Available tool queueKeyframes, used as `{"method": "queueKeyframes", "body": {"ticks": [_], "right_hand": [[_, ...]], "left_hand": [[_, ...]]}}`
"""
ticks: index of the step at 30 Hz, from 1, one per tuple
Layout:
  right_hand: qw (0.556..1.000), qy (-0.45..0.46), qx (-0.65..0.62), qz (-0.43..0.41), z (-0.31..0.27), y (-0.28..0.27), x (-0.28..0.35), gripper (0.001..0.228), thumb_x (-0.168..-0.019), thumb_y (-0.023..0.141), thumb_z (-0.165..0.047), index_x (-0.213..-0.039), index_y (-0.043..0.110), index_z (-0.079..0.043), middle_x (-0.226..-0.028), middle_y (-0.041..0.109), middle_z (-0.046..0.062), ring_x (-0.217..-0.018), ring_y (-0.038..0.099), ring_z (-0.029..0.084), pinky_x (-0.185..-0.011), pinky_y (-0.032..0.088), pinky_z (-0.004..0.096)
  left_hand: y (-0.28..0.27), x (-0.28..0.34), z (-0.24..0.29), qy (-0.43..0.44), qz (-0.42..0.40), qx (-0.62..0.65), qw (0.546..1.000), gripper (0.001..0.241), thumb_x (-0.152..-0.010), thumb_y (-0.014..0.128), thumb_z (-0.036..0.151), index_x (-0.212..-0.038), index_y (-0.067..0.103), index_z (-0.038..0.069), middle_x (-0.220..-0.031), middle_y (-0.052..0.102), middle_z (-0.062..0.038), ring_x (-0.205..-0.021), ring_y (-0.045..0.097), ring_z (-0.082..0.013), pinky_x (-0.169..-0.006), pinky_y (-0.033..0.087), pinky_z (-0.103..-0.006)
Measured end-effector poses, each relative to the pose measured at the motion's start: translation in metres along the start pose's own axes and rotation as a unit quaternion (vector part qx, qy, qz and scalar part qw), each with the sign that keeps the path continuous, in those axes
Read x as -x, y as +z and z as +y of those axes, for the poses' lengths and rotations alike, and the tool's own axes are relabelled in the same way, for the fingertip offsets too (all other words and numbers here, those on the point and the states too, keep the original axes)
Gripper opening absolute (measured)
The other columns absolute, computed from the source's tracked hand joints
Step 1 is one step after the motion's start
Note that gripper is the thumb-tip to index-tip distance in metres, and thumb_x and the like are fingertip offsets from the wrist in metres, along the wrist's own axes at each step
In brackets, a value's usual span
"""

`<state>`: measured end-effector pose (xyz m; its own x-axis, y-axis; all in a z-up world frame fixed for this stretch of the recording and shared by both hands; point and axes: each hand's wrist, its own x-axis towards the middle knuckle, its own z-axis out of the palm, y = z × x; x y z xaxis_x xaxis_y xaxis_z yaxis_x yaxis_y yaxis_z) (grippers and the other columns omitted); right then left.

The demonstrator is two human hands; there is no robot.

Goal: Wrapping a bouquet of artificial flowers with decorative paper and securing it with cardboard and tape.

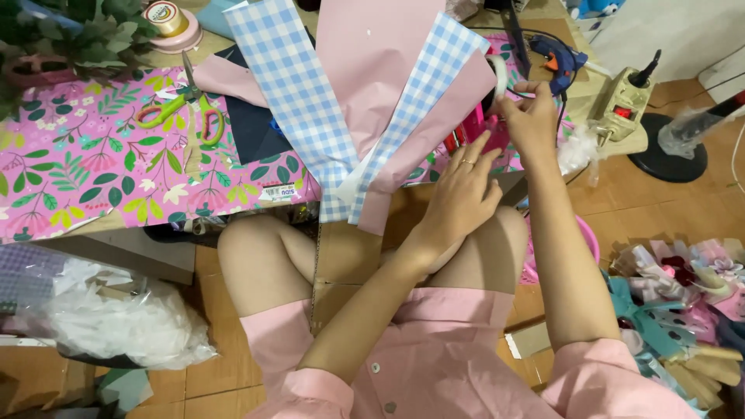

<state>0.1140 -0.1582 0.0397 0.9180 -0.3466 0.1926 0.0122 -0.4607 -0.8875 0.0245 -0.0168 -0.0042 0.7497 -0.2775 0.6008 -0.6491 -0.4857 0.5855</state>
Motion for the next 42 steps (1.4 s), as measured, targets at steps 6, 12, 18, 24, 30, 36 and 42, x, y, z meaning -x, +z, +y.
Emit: {"method": "queueKeyframes", "body": {"ticks": [6,12,18,24,30,36,42], "right_hand": [[0.995,-0.024,-0.092,0.011,0.020,0.006,-0.010,0.028,-0.095,0.072,-0.005,-0.113,0.051,-0.013,-0.075,0.073,0.002,-0.061,0.069,0.009,-0.052,0.046,0.022],[0.986,-0.041,-0.158,-0.016,0.023,0.006,-0.004,0.025,-0.098,0.069,-0.002,-0.113,0.050,-0.009,-0.071,0.068,0.004,-0.070,0.072,0.013,-0.073,0.062,0.024],[0.978,-0.047,-0.201,-0.001,0.035,0.005,-0.003,0.022,-0.098,0.067,0.001,-0.109,0.051,-0.009,-0.070,0.066,0.005,-0.071,0.072,0.014,-0.073,0.061,0.026],[0.975,-0.047,-0.216,0.007,0.027,-0.004,0.008,0.021,-0.099,0.069,0.001,-0.105,0.052,-0.011,-0.068,0.062,0.003,-0.071,0.071,0.012,-0.072,0.059,0.024],[0.975,-0.117,-0.184,0.032,0.042,-0.010,0.018,0.021,-0.098,0.071,-0.004,-0.113,0.056,-0.006,-0.080,0.068,0.007,-0.078,0.069,0.011,-0.065,0.041,0.018],[0.975,-0.132,-0.173,0.044,0.059,-0.013,0.020,0.019,-0.099,0.072,-0.004,-0.110,0.057,-0.006,-0.082,0.070,0.009,-0.081,0.070,0.012,-0.068,0.043,0.018],[0.975,-0.097,-0.192,0.052,0.041,-0.013,0.055,0.019,-0.100,0.073,-0.008,-0.110,0.056,-0.007,-0.076,0.067,0.007,-0.074,0.065,0.010,-0.065,0.039,0.020]], "left_hand": [[0.048,-0.013,-0.026,0.005,-0.016,-0.116,0.993,0.064,-0.082,0.058,0.017,-0.143,0.051,-0.001,-0.164,0.032,-0.020,-0.148,0.041,-0.0358,-0.116,0.042,-0.0489],[0.045,-0.009,-0.014,0.012,0.022,-0.128,0.991,0.069,-0.080,0.063,0.013,-0.145,0.047,-0.003,-0.166,0.021,-0.027,-0.150,0.038,-0.0414,-0.115,0.044,-0.0547],[0.049,-0.011,-0.014,0.015,0.028,-0.135,0.990,0.063,-0.081,0.061,0.012,-0.141,0.049,-0.001,-0.165,0.027,-0.023,-0.147,0.044,-0.0377,-0.115,0.044,-0.0531],[0.054,-0.014,-0.016,0.020,0.041,-0.132,0.990,0.059,-0.080,0.063,0.011,-0.137,0.051,-0.001,-0.161,0.033,-0.026,-0.143,0.047,-0.0396,-0.111,0.045,-0.0513],[0.065,-0.014,-0.021,0.016,0.064,-0.202,0.977,0.062,-0.077,0.062,0.021,-0.136,0.052,0.007,-0.155,0.044,-0.020,-0.132,0.057,-0.0312,-0.106,0.048,-0.0450],[0.063,-0.014,-0.017,0.013,0.048,-0.208,0.977,0.063,-0.075,0.065,0.021,-0.134,0.052,0.006,-0.153,0.046,-0.022,-0.131,0.058,-0.0317,-0.105,0.048,-0.0435],[0.067,-0.012,-0.024,0.032,0.063,-0.231,0.970,0.068,-0.072,0.069,0.018,-0.137,0.051,0.005,-0.154,0.044,-0.024,-0.130,0.059,-0.0338,-0.105,0.050,-0.0477]]}}
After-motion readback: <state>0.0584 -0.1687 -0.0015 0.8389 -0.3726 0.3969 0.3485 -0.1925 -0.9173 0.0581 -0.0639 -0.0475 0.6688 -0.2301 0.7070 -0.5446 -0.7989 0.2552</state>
